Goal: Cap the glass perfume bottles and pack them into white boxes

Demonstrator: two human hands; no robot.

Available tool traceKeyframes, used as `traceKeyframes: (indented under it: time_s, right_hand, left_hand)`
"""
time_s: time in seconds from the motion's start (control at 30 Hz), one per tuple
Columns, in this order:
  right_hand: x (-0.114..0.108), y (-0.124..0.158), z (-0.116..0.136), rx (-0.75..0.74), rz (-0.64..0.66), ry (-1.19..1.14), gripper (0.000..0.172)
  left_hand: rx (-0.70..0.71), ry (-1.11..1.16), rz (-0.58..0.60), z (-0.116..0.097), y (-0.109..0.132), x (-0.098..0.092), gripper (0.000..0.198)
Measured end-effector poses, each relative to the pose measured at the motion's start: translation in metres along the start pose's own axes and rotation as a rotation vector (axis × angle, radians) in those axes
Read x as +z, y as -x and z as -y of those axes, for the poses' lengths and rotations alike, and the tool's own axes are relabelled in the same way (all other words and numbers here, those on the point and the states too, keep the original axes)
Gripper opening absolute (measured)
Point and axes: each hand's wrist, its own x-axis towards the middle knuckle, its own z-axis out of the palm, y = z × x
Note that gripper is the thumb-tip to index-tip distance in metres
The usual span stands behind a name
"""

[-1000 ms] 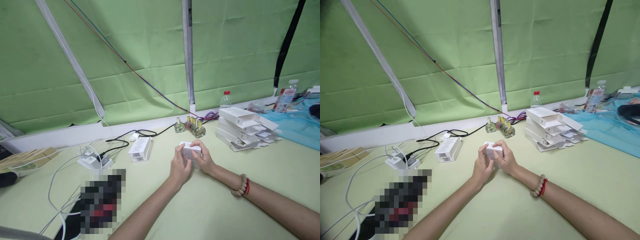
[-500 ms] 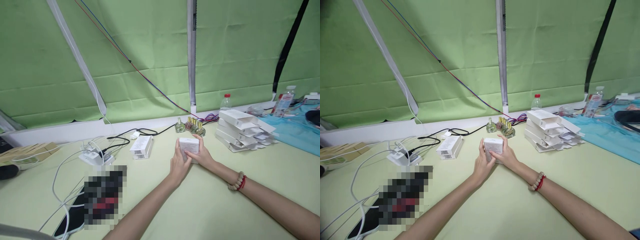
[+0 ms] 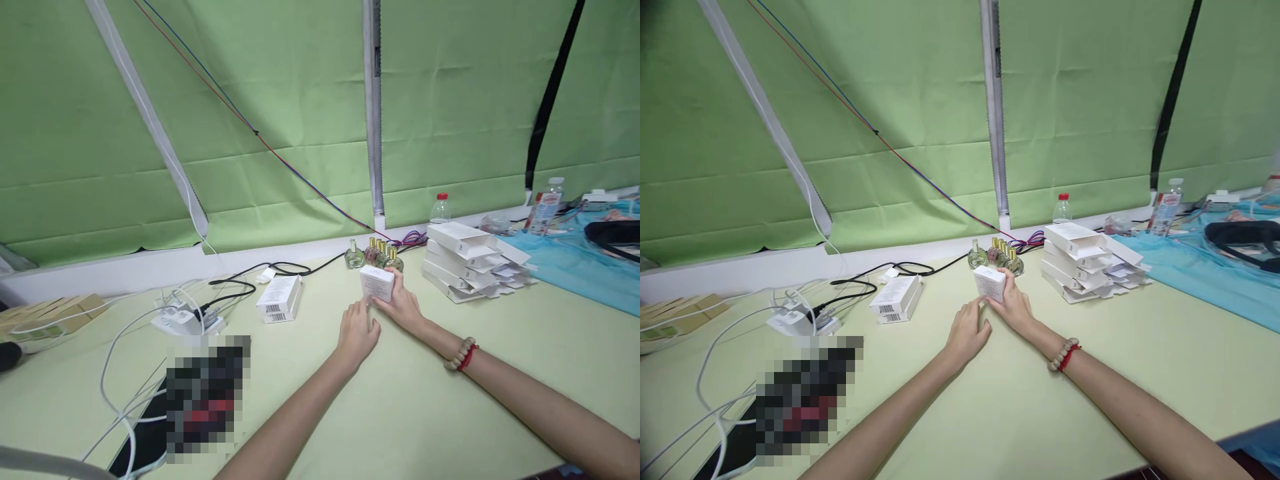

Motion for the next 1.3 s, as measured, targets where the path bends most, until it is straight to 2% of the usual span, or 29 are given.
traceKeyframes:
  time_s: [0.1, 0.27, 0.37, 0.47, 0.6, 0.77, 0.83, 0.9, 1.03, 1.13, 1.3]
  right_hand:
    - [-0.002, 0.000, 0.000, 0.021, -0.018, 0.018, 0.062]
    - [-0.007, 0.001, -0.002, 0.019, 0.050, -0.075, 0.069]
    - [-0.009, 0.002, -0.003, -0.006, 0.080, -0.094, 0.065]
    - [-0.011, 0.002, 0.001, -0.098, 0.099, -0.093, 0.052]
    - [-0.013, 0.005, 0.010, -0.235, 0.123, -0.108, 0.047]
    - [-0.013, 0.002, 0.006, -0.093, 0.076, -0.190, 0.046]
    - [-0.013, -0.001, 0.000, -0.046, 0.063, -0.242, 0.046]
    - [-0.014, -0.003, -0.004, -0.051, 0.083, -0.262, 0.045]
    - [-0.018, -0.002, -0.006, -0.166, 0.190, -0.201, 0.047]
    - [-0.020, 0.000, -0.004, -0.219, 0.246, -0.145, 0.050]
    - [-0.020, 0.003, -0.005, -0.249, 0.241, -0.125, 0.052]
  left_hand:
    - [0.050, -0.072, 0.014, 0.001, 0.000, 0.003, 0.037]
    - [-0.004, 0.015, -0.061, 0.000, 0.002, 0.001, 0.051]
    - [0.036, -0.075, -0.004, -0.001, 0.002, 0.001, 0.037]
    - [0.084, -0.177, 0.011, 0.001, 0.001, 0.002, 0.022]
    - [0.121, -0.187, -0.033, 0.004, -0.002, 0.004, 0.021]
    - [0.094, -0.151, -0.018, 0.002, -0.004, 0.001, 0.014]
    - [0.069, -0.081, -0.053, 0.001, -0.004, 0.000, 0.014]
    - [0.045, 0.016, -0.112, 0.001, -0.003, 0.000, 0.027]
    - [0.053, 0.130, -0.184, 0.002, -0.001, 0.002, 0.059]
    - [0.071, 0.182, -0.181, 0.002, -0.001, 0.004, 0.068]
    - [0.076, 0.217, -0.136, 0.000, -0.001, 0.002, 0.096]
